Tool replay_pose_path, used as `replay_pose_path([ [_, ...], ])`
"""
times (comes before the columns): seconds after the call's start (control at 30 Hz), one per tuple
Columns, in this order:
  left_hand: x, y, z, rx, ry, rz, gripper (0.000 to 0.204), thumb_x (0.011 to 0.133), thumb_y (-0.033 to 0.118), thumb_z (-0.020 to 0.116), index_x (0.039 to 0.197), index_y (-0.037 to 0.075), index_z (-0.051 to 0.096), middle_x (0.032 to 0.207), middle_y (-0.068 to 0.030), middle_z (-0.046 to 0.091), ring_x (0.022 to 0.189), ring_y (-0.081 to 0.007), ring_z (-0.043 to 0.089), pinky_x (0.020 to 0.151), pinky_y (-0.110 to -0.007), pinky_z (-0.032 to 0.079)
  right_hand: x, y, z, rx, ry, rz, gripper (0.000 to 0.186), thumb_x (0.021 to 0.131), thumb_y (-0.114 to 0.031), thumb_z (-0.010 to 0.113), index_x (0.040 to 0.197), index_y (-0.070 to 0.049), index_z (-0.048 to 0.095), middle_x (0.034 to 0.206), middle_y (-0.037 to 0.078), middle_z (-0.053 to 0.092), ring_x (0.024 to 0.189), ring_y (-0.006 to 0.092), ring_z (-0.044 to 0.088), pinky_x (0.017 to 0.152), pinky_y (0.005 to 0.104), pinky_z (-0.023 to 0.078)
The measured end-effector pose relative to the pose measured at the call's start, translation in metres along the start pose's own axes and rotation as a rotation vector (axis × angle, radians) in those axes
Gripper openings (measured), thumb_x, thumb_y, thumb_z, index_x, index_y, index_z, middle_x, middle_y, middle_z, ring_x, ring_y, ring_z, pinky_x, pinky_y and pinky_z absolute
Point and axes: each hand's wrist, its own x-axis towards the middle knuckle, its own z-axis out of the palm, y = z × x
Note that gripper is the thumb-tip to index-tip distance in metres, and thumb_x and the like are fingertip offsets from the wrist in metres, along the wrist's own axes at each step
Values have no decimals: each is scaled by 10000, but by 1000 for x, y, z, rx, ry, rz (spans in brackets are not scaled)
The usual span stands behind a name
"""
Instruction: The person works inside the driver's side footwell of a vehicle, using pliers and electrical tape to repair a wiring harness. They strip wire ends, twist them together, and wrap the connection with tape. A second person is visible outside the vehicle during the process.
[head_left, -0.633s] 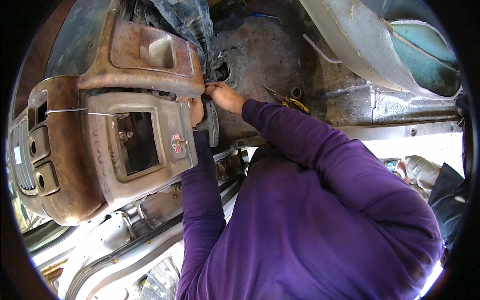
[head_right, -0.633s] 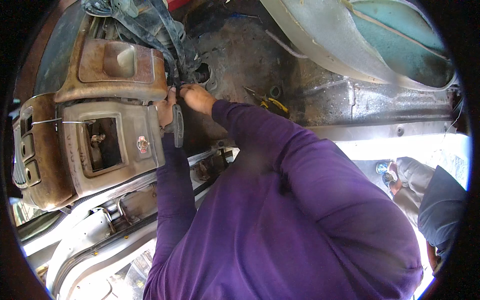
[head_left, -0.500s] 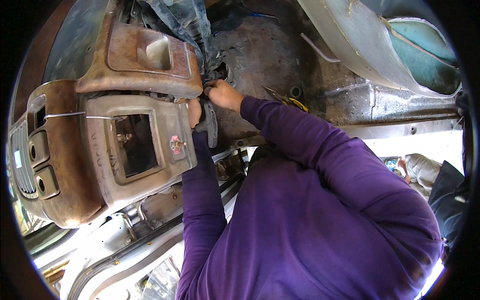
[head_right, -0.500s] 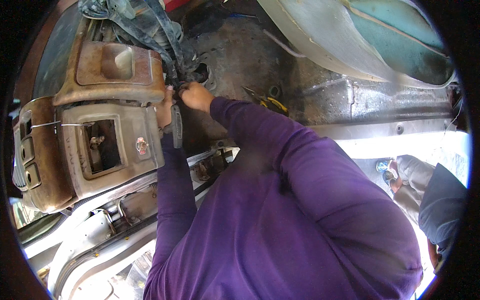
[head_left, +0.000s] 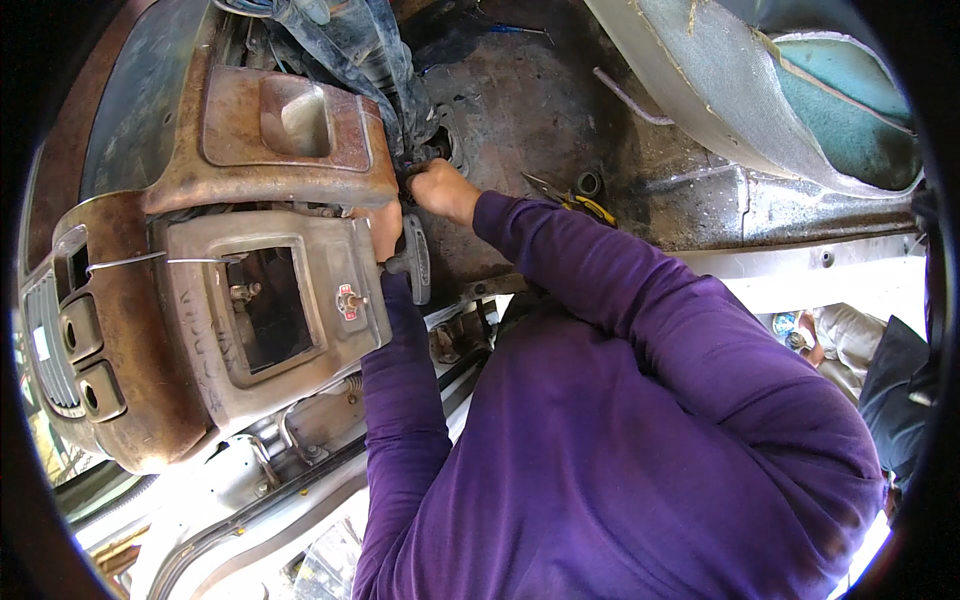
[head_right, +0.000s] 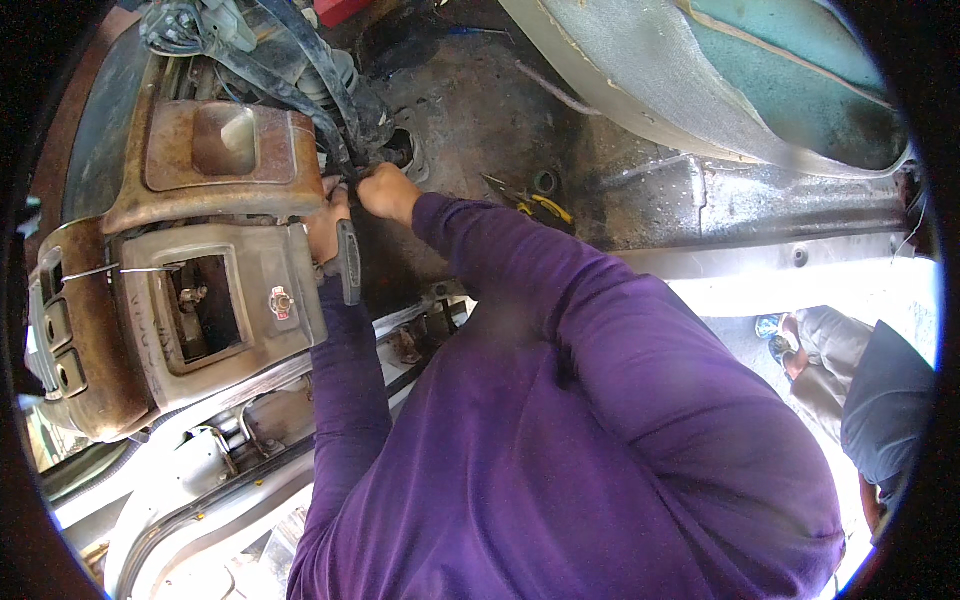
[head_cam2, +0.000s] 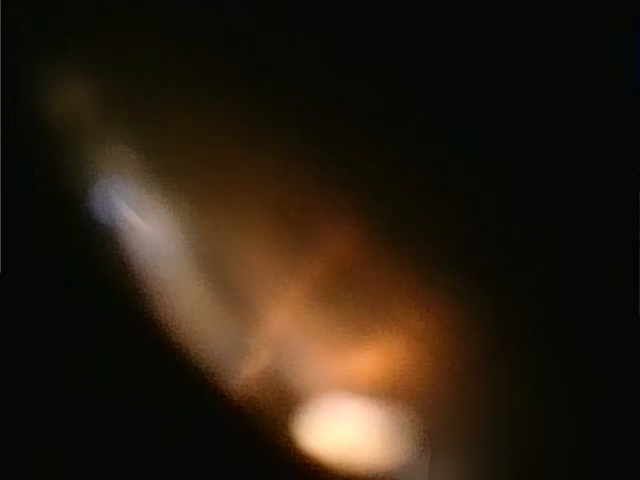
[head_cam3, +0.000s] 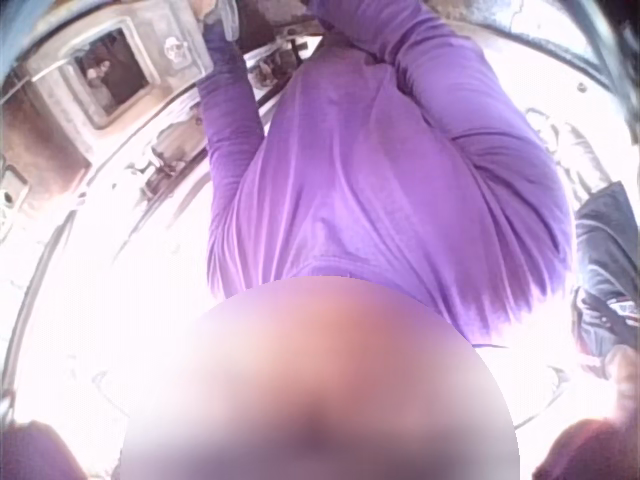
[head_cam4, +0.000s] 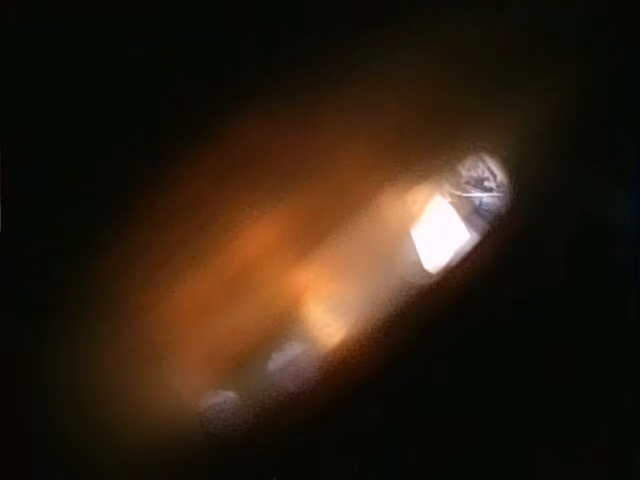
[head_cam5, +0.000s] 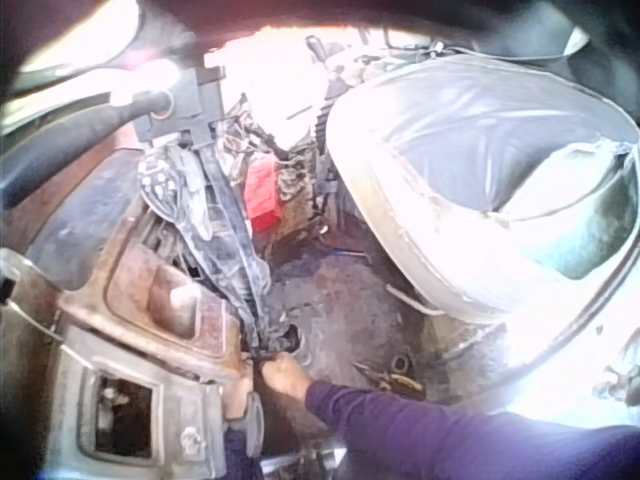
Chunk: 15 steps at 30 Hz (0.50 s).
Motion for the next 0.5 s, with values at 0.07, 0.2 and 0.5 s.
replay_pose_path([
  [0.07, 1, 11, -13, -21, -10, -6, 241, 870, 225, 686, 1074, 114, 750, 1091, -143, 734, 998, -344, 681, 912, -448, 507, 1, 2, 4, 28, 32, 9, 298, 839, -125, 535, 930, 107, 698, 901, 284, 708, 870, 338, 689, 792, 425, 531],
  [0.2, 9, 22, -25, 65, -56, -19, 236, 870, 230, 670, 1073, 130, 740, 1092, -135, 722, 1017, -369, 668, 912, -481, 497, -6, -5, 4, 182, 64, 51, 361, 810, -173, 555, 909, 150, 680, 923, 371, 678, 933, 449, 706, 815, 454, 539],
  [0.5, 23, -26, 7, -433, -243, -330, 198, 952, 247, 652, 1056, 86, 701, 960, -71, 676, 777, -199, 604, 738, -343, 482, -20, -26, -8, 198, 20, 83, 339, 814, -133, 562, 978, 129, 701, 927, 280, 726, 909, 351, 706, 814, 431, 530],
])
